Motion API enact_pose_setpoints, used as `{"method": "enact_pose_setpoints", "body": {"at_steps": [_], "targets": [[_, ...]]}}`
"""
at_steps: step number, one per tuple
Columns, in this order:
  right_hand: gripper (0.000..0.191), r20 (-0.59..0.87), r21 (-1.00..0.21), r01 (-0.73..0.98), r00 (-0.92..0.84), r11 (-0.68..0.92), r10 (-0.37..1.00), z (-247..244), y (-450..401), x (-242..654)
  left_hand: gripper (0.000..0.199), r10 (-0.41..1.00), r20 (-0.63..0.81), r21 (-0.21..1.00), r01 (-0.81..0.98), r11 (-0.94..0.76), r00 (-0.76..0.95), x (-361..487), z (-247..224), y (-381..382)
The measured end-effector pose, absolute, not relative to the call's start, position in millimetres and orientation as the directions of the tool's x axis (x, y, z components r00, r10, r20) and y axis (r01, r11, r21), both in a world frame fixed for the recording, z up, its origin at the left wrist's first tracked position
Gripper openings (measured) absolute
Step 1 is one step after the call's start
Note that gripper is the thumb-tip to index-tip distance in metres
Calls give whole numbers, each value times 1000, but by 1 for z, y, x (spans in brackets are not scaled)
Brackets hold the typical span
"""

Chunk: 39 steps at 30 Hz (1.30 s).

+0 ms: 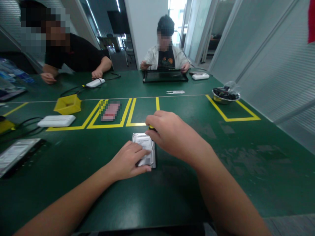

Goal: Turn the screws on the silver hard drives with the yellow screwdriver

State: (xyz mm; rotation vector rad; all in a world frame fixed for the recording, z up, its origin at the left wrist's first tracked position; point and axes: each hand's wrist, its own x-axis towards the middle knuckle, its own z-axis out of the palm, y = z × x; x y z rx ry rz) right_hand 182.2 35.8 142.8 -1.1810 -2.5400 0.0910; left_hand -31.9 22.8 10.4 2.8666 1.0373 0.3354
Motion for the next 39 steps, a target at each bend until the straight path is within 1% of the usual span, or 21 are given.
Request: {"method": "enact_pose_setpoints", "body": {"at_steps": [11,29,39], "targets": [[9,246,-200,743,-593,639,767,143,37,182,62,641,165,153,623,-767,750,-32,10,23],[12,267,-202,732,-598,651,756,140,36,181,60,639,175,151,621,-769,749,-32,10,23],[16,268,-170,769,-565,616,780,137,39,180,60,641,167,147,624,-768,749,-32,9,23]]}}
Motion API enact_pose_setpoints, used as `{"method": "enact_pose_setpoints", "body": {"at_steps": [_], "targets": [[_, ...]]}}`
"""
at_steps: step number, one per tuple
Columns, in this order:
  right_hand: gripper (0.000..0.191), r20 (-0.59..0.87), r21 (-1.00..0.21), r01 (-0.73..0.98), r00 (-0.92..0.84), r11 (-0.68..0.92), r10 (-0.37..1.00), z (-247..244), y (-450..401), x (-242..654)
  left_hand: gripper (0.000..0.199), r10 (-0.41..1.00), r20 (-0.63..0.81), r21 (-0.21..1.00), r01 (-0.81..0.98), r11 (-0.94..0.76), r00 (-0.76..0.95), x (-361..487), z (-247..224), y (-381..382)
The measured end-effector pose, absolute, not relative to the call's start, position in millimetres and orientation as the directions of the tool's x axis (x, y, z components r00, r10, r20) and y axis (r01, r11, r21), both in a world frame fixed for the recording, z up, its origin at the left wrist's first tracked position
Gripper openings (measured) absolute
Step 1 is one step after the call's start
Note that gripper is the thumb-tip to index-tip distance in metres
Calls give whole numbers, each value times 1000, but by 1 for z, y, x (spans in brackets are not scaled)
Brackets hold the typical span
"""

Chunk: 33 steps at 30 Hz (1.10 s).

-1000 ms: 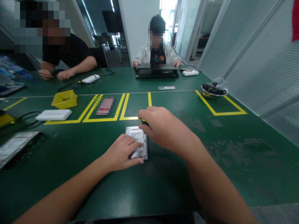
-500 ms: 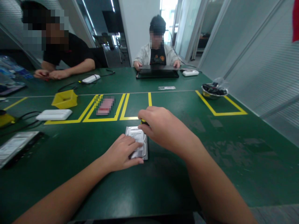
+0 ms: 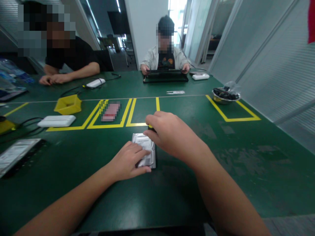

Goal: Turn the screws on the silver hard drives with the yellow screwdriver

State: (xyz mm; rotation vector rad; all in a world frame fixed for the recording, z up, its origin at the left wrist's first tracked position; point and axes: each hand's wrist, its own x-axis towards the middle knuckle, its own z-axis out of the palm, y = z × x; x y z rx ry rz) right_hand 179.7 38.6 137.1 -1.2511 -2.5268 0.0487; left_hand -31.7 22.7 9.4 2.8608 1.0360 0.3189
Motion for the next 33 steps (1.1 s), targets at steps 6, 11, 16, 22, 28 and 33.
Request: {"method": "enact_pose_setpoints", "body": {"at_steps": [6,11,16,22,28,33], "targets": [[14,262,-175,767,-568,618,780,138,39,179,60,641,175,155,622,-768,748,-32,9,23],[12,266,-182,757,-577,628,773,140,37,180,60,640,175,159,620,-768,748,-32,10,22],[12,303,-156,762,-568,628,765,144,35,187,59,638,176,163,617,-770,750,-33,11,22],[12,339,-132,797,-522,589,782,151,32,195,59,637,171,172,614,-771,752,-34,12,21],[10,236,-32,869,-473,493,849,143,39,193,63,642,170,139,626,-767,748,-35,16,20],[11,188,52,921,-388,386,902,133,45,183,63,625,200,138,610,-780,754,-35,18,18]]}}
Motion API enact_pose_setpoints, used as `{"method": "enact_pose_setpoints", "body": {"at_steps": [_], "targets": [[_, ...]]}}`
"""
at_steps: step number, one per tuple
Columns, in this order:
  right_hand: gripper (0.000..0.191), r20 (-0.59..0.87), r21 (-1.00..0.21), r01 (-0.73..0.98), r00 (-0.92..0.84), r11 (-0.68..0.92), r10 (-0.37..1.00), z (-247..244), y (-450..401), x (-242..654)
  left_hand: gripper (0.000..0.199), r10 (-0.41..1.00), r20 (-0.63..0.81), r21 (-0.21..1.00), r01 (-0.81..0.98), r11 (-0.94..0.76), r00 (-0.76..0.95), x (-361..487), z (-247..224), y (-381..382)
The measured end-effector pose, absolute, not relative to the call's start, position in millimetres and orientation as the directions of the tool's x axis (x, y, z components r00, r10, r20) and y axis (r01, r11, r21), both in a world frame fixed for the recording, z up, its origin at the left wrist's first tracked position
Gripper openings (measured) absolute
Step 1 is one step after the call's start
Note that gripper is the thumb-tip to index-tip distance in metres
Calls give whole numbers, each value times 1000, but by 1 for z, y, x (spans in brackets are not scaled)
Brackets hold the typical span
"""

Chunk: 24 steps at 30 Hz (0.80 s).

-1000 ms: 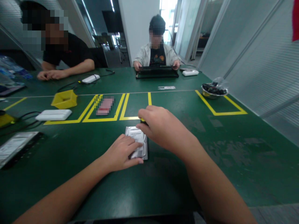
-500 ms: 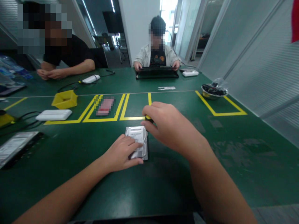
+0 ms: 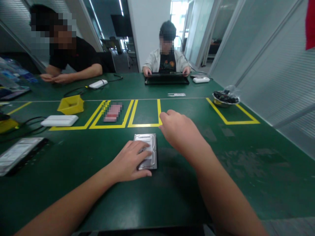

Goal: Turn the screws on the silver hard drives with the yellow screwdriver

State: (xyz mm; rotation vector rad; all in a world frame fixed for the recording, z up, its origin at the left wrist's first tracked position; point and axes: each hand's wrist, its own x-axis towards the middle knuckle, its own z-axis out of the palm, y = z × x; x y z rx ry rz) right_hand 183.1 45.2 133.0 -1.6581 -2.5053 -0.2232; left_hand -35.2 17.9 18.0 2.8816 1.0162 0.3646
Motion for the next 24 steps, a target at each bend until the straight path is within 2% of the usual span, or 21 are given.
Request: {"method": "enact_pose_setpoints", "body": {"at_steps": [7,13,18,24], "targets": [[16,251,46,967,-254,251,934,115,52,168,60,624,165,130,610,-782,764,-34,22,14],[18,221,75,979,-203,191,954,101,56,158,60,608,167,153,589,-794,776,-35,22,12],[17,143,78,977,-206,196,968,97,54,156,60,605,157,158,584,-796,781,-36,18,13],[23,-57,69,972,-223,227,973,90,54,168,61,589,178,178,563,-807,789,-36,15,15]]}}
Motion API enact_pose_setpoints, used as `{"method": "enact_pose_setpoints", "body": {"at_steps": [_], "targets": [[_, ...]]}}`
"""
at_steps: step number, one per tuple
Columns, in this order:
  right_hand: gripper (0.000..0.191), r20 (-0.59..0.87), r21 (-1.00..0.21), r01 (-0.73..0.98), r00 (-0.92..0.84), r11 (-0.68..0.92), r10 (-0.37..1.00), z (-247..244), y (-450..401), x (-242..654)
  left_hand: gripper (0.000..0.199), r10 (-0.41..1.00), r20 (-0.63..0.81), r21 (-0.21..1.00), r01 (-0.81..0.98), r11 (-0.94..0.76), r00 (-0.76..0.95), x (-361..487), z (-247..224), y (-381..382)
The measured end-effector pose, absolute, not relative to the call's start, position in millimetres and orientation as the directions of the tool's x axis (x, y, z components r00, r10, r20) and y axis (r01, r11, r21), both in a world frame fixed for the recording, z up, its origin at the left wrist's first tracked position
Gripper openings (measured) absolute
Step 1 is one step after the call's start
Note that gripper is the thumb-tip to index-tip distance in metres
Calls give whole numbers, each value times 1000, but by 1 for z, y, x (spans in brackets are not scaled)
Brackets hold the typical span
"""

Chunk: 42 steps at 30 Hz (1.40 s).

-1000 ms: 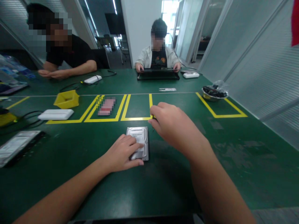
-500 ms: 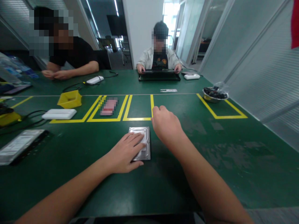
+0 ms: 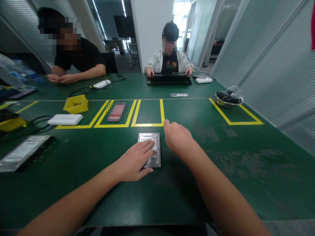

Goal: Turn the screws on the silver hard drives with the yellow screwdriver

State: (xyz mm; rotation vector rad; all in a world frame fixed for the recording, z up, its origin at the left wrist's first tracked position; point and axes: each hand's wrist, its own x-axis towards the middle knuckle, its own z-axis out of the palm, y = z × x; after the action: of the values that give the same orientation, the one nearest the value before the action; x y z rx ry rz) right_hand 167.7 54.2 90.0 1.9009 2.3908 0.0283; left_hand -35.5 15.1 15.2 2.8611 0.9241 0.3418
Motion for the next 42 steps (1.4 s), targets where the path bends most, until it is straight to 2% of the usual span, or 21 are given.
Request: {"method": "enact_pose_setpoints", "body": {"at_steps": [5,10,27,37,42], "targets": [[25,-160,43,967,-240,250,957,76,48,178,60,598,178,181,572,-800,781,-35,16,14],[24,-188,1,969,-242,246,952,60,38,189,57,607,167,162,586,-794,777,-34,17,13],[26,-116,-164,961,-242,222,963,31,35,211,56,639,163,187,612,-768,752,-30,14,12],[27,-37,-139,972,-196,189,980,24,37,215,57,632,168,182,606,-774,757,-29,10,15],[26,-25,-183,961,-217,209,976,23,38,215,57,634,168,195,605,-772,755,-29,11,15]]}}
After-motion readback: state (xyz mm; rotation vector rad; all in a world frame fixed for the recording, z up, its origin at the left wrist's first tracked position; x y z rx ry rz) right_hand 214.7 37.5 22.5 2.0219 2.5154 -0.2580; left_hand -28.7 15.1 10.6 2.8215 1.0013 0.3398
